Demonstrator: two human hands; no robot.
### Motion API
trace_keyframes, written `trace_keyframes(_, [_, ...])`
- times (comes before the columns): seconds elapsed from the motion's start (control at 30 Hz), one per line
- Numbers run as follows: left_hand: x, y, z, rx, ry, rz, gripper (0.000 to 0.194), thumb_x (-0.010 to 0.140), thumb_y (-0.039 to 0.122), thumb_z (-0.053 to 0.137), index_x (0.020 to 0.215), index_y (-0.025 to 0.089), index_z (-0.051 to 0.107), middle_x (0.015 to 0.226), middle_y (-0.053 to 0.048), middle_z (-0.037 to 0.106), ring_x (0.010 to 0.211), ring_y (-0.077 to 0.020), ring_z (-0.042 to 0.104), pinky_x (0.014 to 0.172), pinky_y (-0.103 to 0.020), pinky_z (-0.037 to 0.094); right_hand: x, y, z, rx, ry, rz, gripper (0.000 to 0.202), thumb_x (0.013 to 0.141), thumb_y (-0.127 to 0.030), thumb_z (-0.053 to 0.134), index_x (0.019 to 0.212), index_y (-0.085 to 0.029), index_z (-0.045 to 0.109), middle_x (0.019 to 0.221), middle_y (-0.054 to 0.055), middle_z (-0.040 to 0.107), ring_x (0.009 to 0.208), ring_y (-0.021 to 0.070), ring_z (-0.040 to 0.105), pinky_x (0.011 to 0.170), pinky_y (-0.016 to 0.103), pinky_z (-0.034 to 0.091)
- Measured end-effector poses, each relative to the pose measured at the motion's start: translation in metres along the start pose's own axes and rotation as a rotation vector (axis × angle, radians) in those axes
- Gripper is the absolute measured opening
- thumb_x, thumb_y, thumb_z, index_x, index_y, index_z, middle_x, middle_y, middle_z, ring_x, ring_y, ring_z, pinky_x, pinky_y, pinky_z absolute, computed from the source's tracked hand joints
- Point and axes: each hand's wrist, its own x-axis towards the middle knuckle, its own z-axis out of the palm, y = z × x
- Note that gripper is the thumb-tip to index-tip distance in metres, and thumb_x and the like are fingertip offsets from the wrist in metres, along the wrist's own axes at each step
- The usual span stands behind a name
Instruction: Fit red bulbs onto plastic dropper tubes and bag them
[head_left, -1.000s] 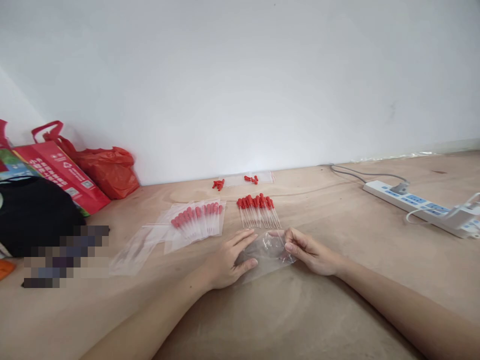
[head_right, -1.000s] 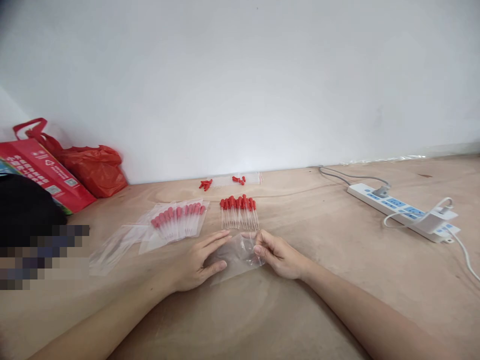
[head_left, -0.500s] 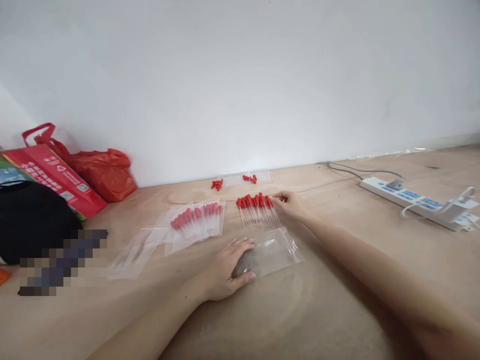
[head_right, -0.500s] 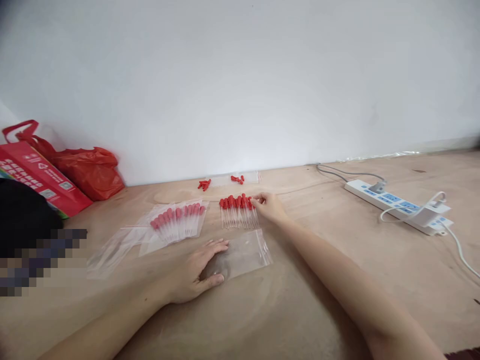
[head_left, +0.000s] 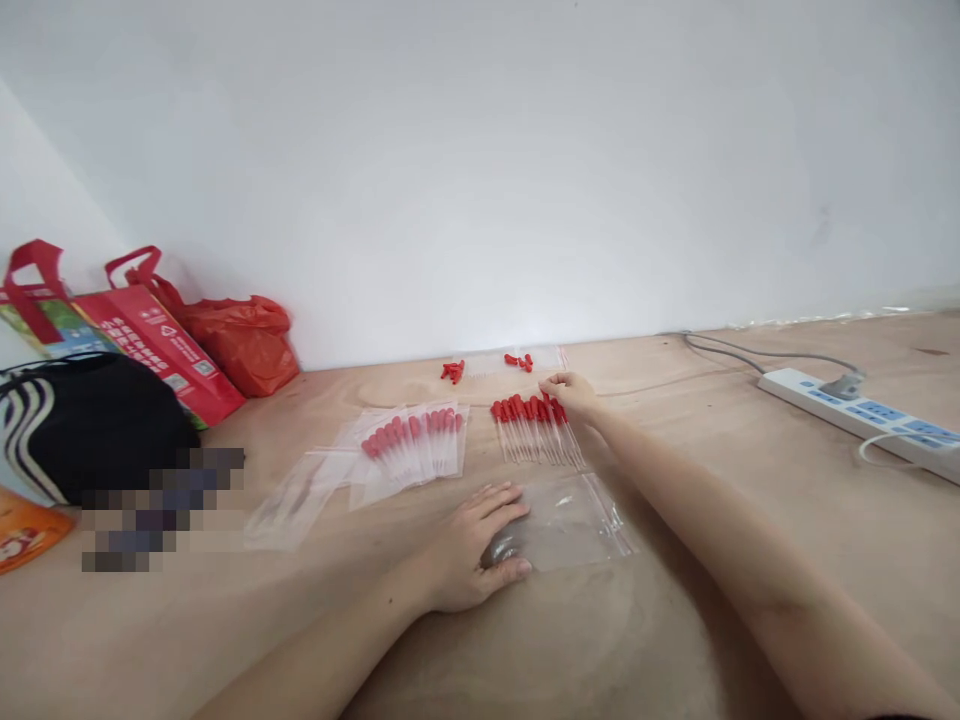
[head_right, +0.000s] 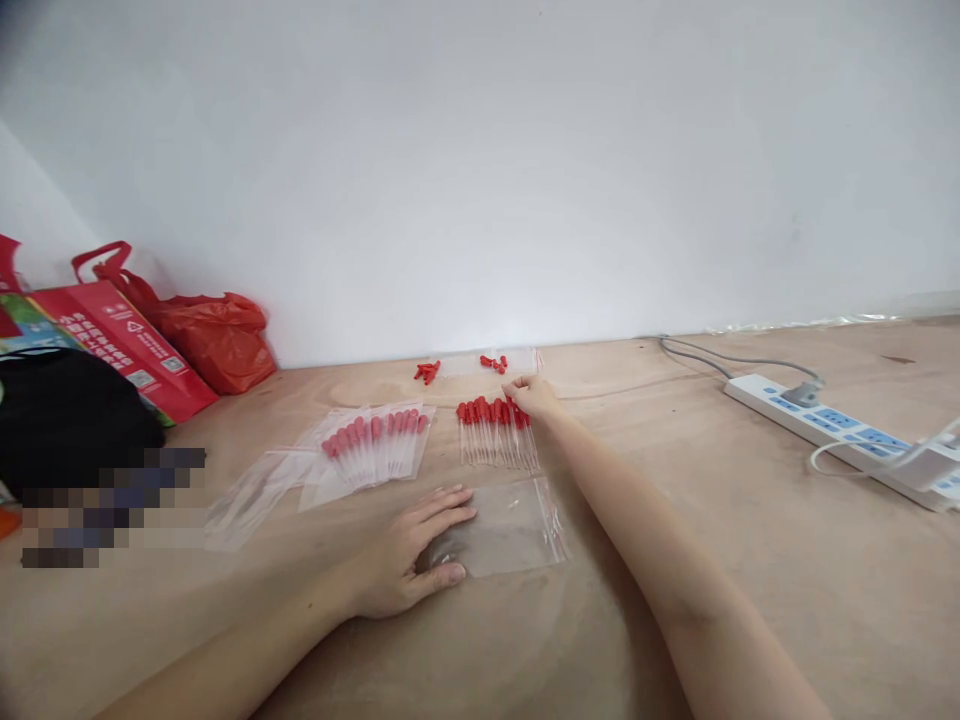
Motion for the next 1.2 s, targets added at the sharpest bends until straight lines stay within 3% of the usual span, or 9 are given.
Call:
trace_keyframes(0.13, [0.001, -0.001, 0.0, 0.002, -0.003, 0.007, 0.051, 0.08, 0.047, 0.049, 0.125, 0.022, 0.042, 0.138, -0.007, 0.034, 0.127, -0.0232, 0.028, 0.105, -0.043, 0.024, -0.015, -0.009, -0.022, 0.161, -0.031, -0.009, 0.031, 0.073, -0.048, 0.048, 0.065, -0.018, 0.049, 0.068, 0.003, 0.063, 0.049, 0.007, 0.046, 0.048, 0.021, 0.038])
trace_keyframes(0.2, [0.001, 0.0, -0.001, 0.012, -0.009, 0.002, 0.051, 0.081, 0.047, 0.048, 0.125, 0.021, 0.042, 0.138, -0.007, 0.034, 0.128, -0.0228, 0.027, 0.105, -0.043, 0.024, -0.03, -0.009, -0.039, 0.285, 0.042, -0.012, 0.032, 0.073, -0.052, 0.046, 0.067, -0.02, 0.045, 0.068, 0.001, 0.062, 0.047, 0.0061, 0.044, 0.046, 0.02, 0.037])
trace_keyframes(0.33, [0.002, 0.001, -0.002, 0.014, -0.016, -0.02, 0.051, 0.082, 0.048, 0.046, 0.125, 0.021, 0.041, 0.138, -0.006, 0.033, 0.128, -0.0226, 0.026, 0.105, -0.043, 0.025, -0.07, 0.008, -0.072, 0.536, 0.305, 0.024, 0.032, 0.069, -0.051, 0.054, 0.067, -0.022, 0.04, 0.06, -0.002, 0.057, 0.044, 0.0063, 0.043, 0.042, 0.02, 0.036])
trace_keyframes(0.5, [0.002, 0.003, -0.003, -0.002, -0.006, -0.035, 0.05, 0.081, 0.047, 0.047, 0.125, 0.023, 0.042, 0.137, -0.005, 0.034, 0.128, -0.0233, 0.027, 0.104, -0.043, 0.026, -0.113, 0.037, -0.081, 0.52, 0.373, 0.115, 0.03, 0.071, -0.05, 0.053, 0.067, -0.023, 0.04, 0.06, -0.001, 0.057, 0.042, 0.0089, 0.045, 0.039, 0.023, 0.037])
trace_keyframes(0.6, [0.002, 0.003, -0.002, 0.005, -0.003, -0.037, 0.049, 0.081, 0.047, 0.048, 0.125, 0.024, 0.042, 0.137, -0.004, 0.035, 0.127, -0.0234, 0.028, 0.104, -0.043, 0.026, -0.126, 0.039, -0.072, 0.552, 0.299, 0.157, 0.027, 0.075, -0.048, 0.05, 0.067, -0.023, 0.042, 0.062, 0.001, 0.058, 0.046, 0.0109, 0.049, 0.041, 0.025, 0.042])
trace_keyframes(0.8, [0.003, 0.004, -0.003, 0.049, -0.027, -0.045, 0.051, 0.081, 0.047, 0.046, 0.126, 0.023, 0.04, 0.138, -0.005, 0.033, 0.128, -0.0224, 0.027, 0.104, -0.042, 0.026, -0.145, 0.021, -0.056, 0.758, 0.133, 0.317, 0.018, 0.079, -0.034, 0.052, 0.067, -0.021, 0.05, 0.067, 0.004, 0.06, 0.057, 0.0125, 0.058, 0.054, 0.026, 0.051])
trace_keyframes(1.0, [0.003, 0.004, -0.003, 0.063, -0.041, -0.043, 0.055, 0.081, 0.049, 0.046, 0.128, 0.022, 0.037, 0.139, -0.005, 0.031, 0.129, -0.0213, 0.025, 0.105, -0.04, 0.025, -0.159, 0.007, -0.055, 0.765, -0.201, 0.363, 0.014, 0.069, -0.024, 0.067, 0.075, -0.018, 0.055, 0.075, 0.003, 0.065, 0.068, 0.0116, 0.062, 0.07, 0.024, 0.052])
trace_keyframes(1.1, [0.002, 0.002, -0.002, 0.062, -0.039, -0.036, 0.056, 0.082, 0.05, 0.045, 0.129, 0.022, 0.036, 0.14, -0.005, 0.03, 0.129, -0.0213, 0.024, 0.105, -0.04, 0.025, -0.16, 0.003, -0.057, 0.651, -0.314, 0.309, 0.026, 0.06, -0.022, 0.073, 0.079, -0.016, 0.056, 0.072, 0.001, 0.065, 0.064, 0.0094, 0.061, 0.062, 0.02, 0.051])
trace_keyframes(1.2, [0.002, 0.0, -0.001, 0.06, -0.03, -0.022, 0.056, 0.081, 0.05, 0.045, 0.129, 0.022, 0.036, 0.139, -0.005, 0.031, 0.129, -0.0218, 0.024, 0.105, -0.041, 0.024, -0.16, 0.002, -0.056, 0.469, -0.357, 0.214, 0.033, 0.058, -0.028, 0.073, 0.082, -0.016, 0.055, 0.069, -0.002, 0.064, 0.042, 0.0043, 0.05, 0.039, 0.017, 0.042])
